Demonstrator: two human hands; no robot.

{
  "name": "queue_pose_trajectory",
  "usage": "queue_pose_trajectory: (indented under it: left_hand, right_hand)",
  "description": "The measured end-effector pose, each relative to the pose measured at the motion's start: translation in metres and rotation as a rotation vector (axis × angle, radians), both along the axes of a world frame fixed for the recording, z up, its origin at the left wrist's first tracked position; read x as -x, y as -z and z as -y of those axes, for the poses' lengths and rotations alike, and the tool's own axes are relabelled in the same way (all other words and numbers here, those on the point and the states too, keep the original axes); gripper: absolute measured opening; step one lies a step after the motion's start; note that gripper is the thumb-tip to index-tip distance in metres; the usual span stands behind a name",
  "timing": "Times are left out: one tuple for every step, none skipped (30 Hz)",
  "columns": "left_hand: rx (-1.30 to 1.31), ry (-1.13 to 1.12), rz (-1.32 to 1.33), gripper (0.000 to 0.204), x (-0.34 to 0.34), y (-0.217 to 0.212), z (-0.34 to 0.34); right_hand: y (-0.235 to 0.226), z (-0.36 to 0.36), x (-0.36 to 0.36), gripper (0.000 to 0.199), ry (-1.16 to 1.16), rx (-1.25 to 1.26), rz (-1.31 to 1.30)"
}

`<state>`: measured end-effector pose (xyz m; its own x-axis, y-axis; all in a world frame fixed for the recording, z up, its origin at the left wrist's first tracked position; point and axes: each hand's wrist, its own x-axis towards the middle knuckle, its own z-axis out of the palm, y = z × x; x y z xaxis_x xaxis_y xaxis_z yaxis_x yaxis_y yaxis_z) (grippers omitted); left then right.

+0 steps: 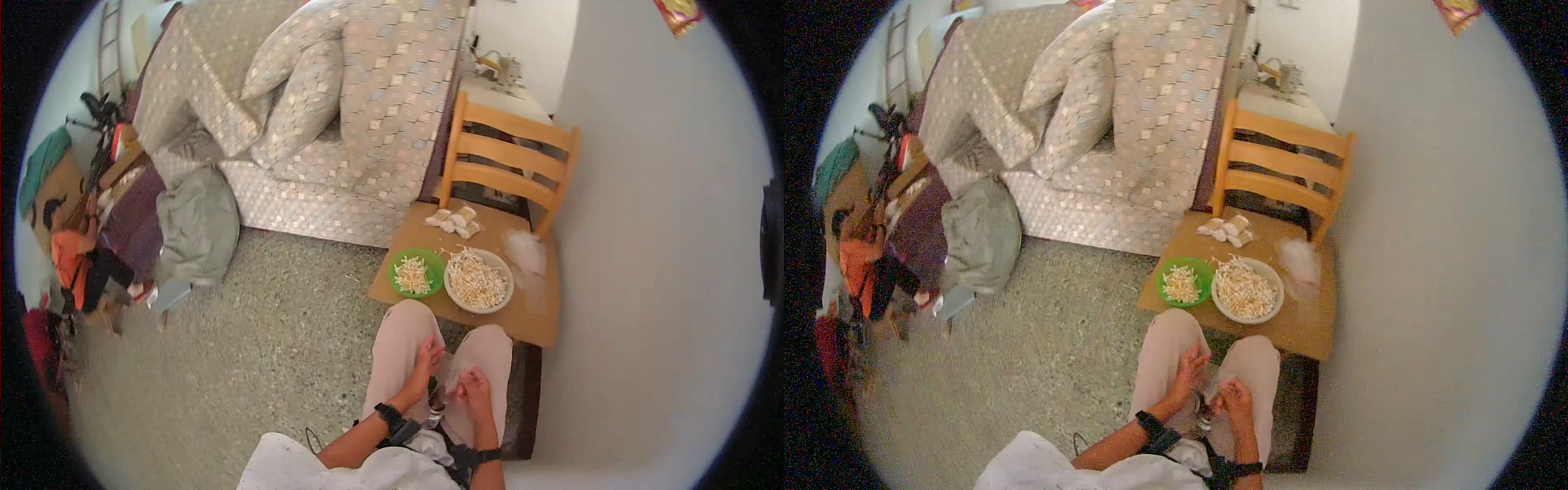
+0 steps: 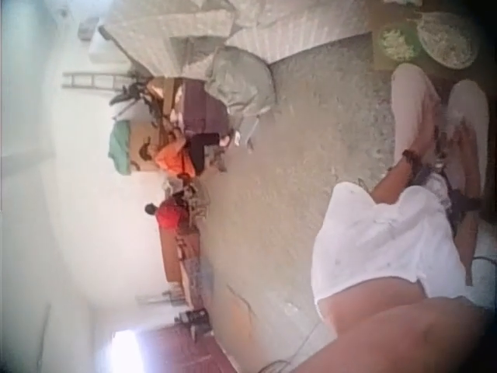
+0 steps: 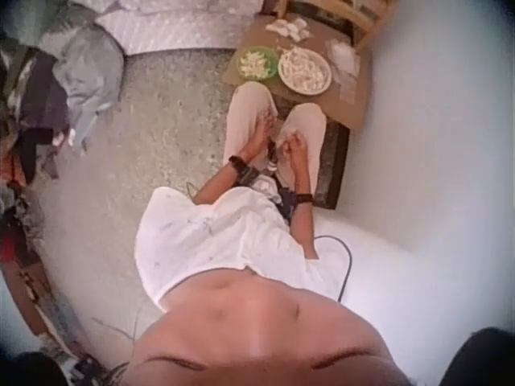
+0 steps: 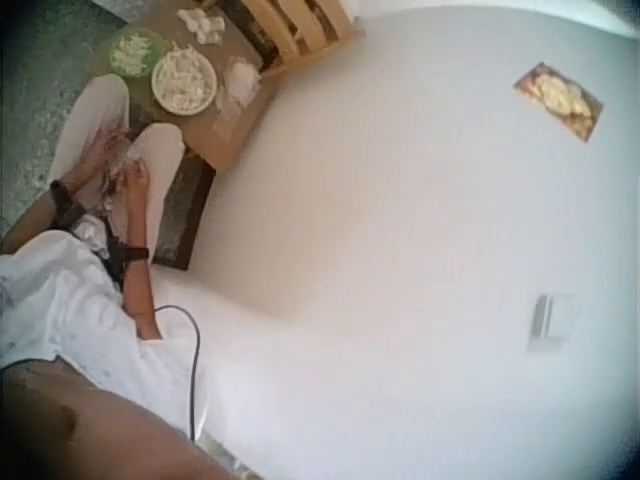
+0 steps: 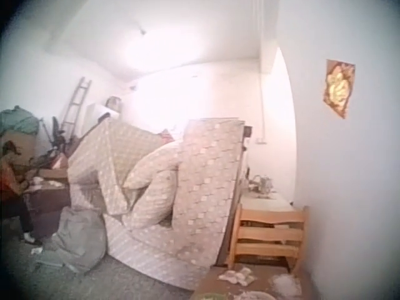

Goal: The person is sorting cotton swabs and packing them into small plastic bags.

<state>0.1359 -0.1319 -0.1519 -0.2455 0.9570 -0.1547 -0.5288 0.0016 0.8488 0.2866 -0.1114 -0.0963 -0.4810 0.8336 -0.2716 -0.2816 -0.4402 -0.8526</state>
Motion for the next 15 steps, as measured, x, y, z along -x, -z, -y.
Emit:
queue_pose_trajectory:
  left_hand:
    - [-0.092, -0.079, -0.123, 0.060, 0.000, 0.006, 0.006]
    - [-0.185, -0.159, -0.260, 0.059, 0.008, 0.005, 0.006]
    - [-0.189, -0.214, -0.257, 0.059, 0.014, -0.017, 0.000]
    - [-0.295, -0.147, -0.697, 0.056, 0.015, -0.057, 0.002]
    - [-0.356, -0.078, -1.146, 0.052, 0.015, -0.083, 0.006]
    - [-0.496, -0.071, -1.220, 0.048, 0.017, -0.084, -0.002]
    - [-0.616, -0.057, -1.300, 0.044, 0.019, -0.085, -0.005]
    - [-0.574, -0.122, -1.323, 0.044, 0.020, -0.097, -0.005]
    - [-0.488, 0.000, -1.199, 0.046, 0.016, -0.120, -0.004]
    - [-0.402, 0.116, -1.064, 0.048, 0.013, -0.133, -0.003]
    - [-0.370, 0.070, -1.080, 0.048, 0.015, -0.134, -0.001]
    - [-0.315, -0.041, -1.066, 0.045, 0.021, -0.125, 0.000]
    - [-0.265, -0.145, -1.047, 0.042, 0.027, -0.115, 0.001]
    - [-0.253, -0.159, -1.050, 0.042, 0.030, -0.112, -0.002]
    - [-0.318, -0.276, -1.078, 0.035, 0.034, -0.109, -0.004]
  right_hand:
    - [-0.007, 0.002, 0.006, 0.012, -0.039, -0.083, 0.113]
    - [-0.016, -0.002, 0.016, 0.012, -0.078, -0.181, 0.214]
    - [-0.017, -0.014, 0.019, 0.012, -0.131, -0.198, 0.216]
    - [-0.010, -0.021, 0.012, 0.013, -0.053, -0.278, 0.299]
    - [-0.010, -0.029, 0.006, 0.014, 0.005, -0.363, 0.370]
    - [-0.016, -0.045, 0.002, 0.014, -0.080, -0.542, 0.341]
    - [-0.034, -0.045, 0.008, 0.013, -0.019, -0.326, 0.302]
    - [-0.045, -0.057, 0.005, 0.010, -0.053, -0.428, 0.328]
    - [-0.051, -0.071, -0.001, 0.009, -0.098, -0.381, 0.341]
    - [-0.063, -0.075, 0.003, 0.009, -0.110, -0.416, 0.383]
    - [-0.062, -0.085, 0.004, 0.014, -0.217, -0.506, 0.389]
    - [-0.052, -0.096, 0.009, 0.020, -0.303, -0.598, 0.390]
    - [-0.038, -0.104, 0.022, 0.020, -0.326, -0.605, 0.369]
    - [-0.037, -0.109, 0.033, 0.016, -0.301, -0.621, 0.371]
    - [-0.035, -0.111, 0.039, 0.012, -0.270, -0.634, 0.375]
